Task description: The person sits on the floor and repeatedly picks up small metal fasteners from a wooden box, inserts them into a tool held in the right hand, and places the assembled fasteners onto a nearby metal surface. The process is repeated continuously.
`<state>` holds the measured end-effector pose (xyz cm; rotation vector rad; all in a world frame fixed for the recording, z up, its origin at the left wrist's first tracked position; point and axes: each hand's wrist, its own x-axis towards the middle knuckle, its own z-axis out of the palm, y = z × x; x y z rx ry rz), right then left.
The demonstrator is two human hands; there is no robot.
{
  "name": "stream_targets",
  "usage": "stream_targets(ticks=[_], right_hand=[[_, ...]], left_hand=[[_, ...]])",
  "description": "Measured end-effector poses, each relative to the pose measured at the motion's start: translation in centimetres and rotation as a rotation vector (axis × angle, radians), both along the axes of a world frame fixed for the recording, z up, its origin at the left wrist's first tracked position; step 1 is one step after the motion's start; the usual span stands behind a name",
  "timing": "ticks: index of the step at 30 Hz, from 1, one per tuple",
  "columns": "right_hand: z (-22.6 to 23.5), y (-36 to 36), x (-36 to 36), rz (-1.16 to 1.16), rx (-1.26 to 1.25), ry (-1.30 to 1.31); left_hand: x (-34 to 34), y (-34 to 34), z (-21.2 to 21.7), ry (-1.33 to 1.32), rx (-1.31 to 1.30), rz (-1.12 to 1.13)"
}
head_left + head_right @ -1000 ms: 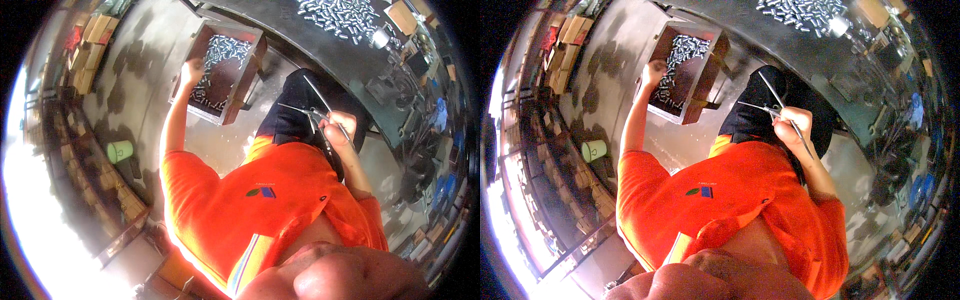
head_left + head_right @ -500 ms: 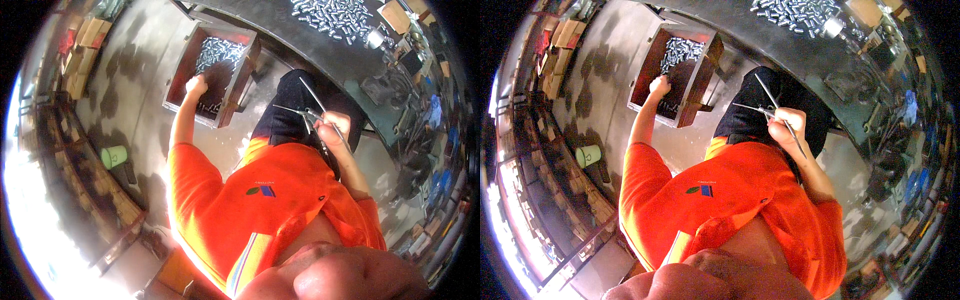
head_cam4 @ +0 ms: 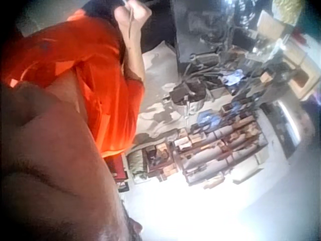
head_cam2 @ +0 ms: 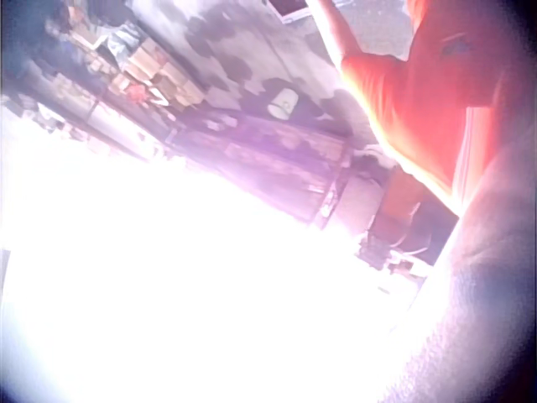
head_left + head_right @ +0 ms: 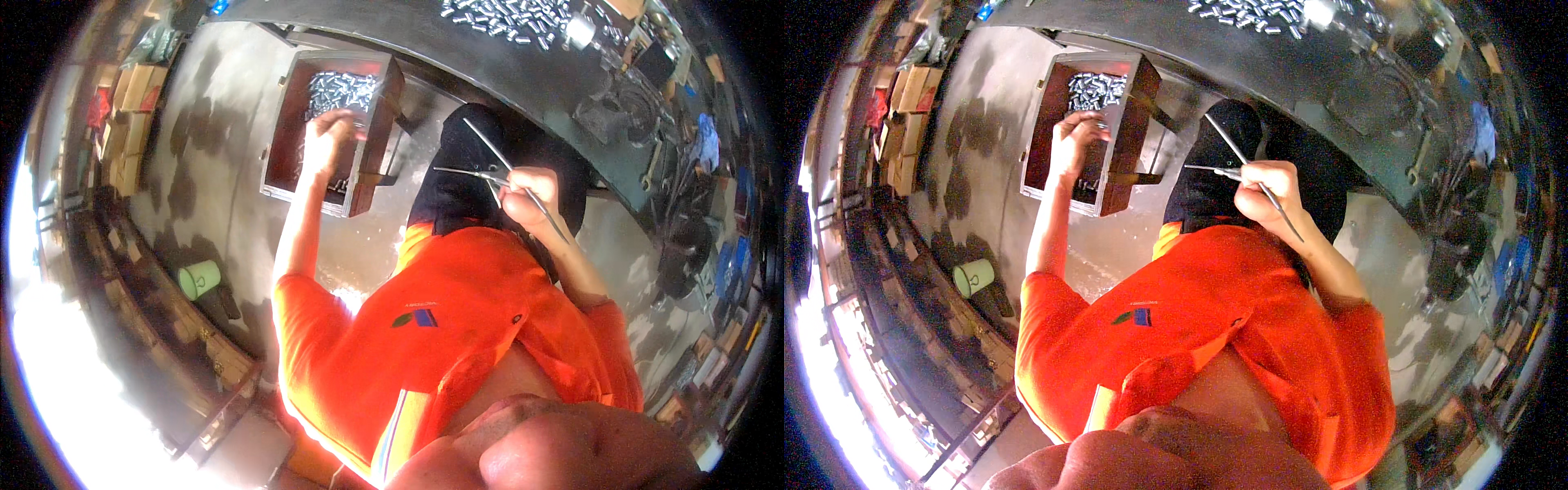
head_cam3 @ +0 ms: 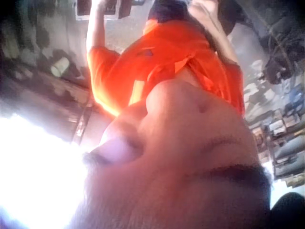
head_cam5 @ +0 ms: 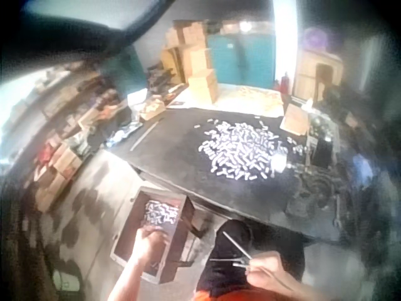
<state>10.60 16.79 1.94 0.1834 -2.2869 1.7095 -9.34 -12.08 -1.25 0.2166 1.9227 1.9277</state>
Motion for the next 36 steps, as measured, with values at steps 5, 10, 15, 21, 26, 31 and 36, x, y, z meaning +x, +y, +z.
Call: stream_targets(ticks=[5, 10, 15, 21, 26, 31, 36], right_hand=[[0.9, -0.6, -0.3, 0.061, 0.003, -0.004], [1.7, 0.2, -0.1, 0.082, 0.04, -0.061], [1.9, 0.3, -0.4, 0.07, 0.062, -0.047], [1.0, -0.4, -1.1, 0.065, 0.19, -0.017], [1.5, -0.7, -1.3, 0.038, 0.251, 0.117], [-0.2, -0.5, -1.1, -0.04, 0.116, -0.048], [-0.9, -0.7, -1.0, -0.102, 0.024, -0.071]], left_hand=[[7.4, 7.5, -0.1, -0.479, 0.516, -0.313], [10.7, 11.1, -1.3, -0.614, 0.581, -0.339], [10.9, 11.3, -1.4, -0.644, 0.572, -0.296], [11.4, 11.3, 0.2, -0.499, 0.475, -0.298], [10.8, 11.4, 0.4, -0.174, 0.355, -0.352], [10.6, 11.7, 1.5, -0.067, 0.339, -0.379], [10.8, 12.3, 0.8, -0.127, 0.377, -0.443]])
